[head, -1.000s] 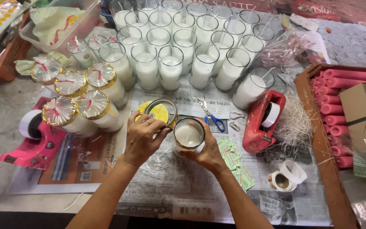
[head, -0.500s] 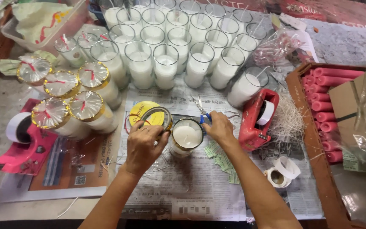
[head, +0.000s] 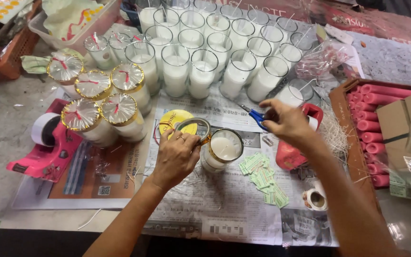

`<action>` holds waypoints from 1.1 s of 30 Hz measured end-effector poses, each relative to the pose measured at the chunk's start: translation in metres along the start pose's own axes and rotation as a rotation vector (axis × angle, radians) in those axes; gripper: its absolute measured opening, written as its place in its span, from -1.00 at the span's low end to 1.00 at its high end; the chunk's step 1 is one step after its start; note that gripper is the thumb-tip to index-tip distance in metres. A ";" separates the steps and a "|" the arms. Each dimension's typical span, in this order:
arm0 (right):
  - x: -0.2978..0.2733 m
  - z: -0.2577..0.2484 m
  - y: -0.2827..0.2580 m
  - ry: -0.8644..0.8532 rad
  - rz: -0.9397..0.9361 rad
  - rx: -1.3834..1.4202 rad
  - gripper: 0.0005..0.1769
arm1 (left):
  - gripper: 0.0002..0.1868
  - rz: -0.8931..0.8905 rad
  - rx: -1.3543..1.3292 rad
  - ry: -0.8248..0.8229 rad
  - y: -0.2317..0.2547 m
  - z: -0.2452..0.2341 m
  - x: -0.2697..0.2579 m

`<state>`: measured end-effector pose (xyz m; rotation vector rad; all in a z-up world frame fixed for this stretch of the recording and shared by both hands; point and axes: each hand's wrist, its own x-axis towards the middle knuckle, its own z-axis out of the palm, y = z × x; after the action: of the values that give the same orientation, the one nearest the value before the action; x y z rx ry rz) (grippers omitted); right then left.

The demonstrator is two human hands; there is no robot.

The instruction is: Applying decorative labels to glass candle jars and wrapping them in protective plastic film.

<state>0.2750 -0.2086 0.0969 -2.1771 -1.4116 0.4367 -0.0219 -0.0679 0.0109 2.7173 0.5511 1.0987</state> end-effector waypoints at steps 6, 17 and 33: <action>-0.028 -0.099 -0.185 -0.557 0.062 -0.773 -0.37 | -0.92 0.061 0.057 -0.002 0.007 -0.037 0.016; 0.021 -0.020 -0.202 -0.502 -0.295 -0.943 -0.66 | -0.84 0.099 0.180 0.093 -0.005 -0.009 0.008; 0.030 0.006 -0.244 -0.625 -0.256 -1.025 -0.76 | -0.83 0.091 0.162 0.101 -0.006 -0.003 0.005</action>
<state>0.1015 -0.0982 0.2312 -2.6489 -2.6687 0.3413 -0.0223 -0.0599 0.0149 2.8622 0.5588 1.2727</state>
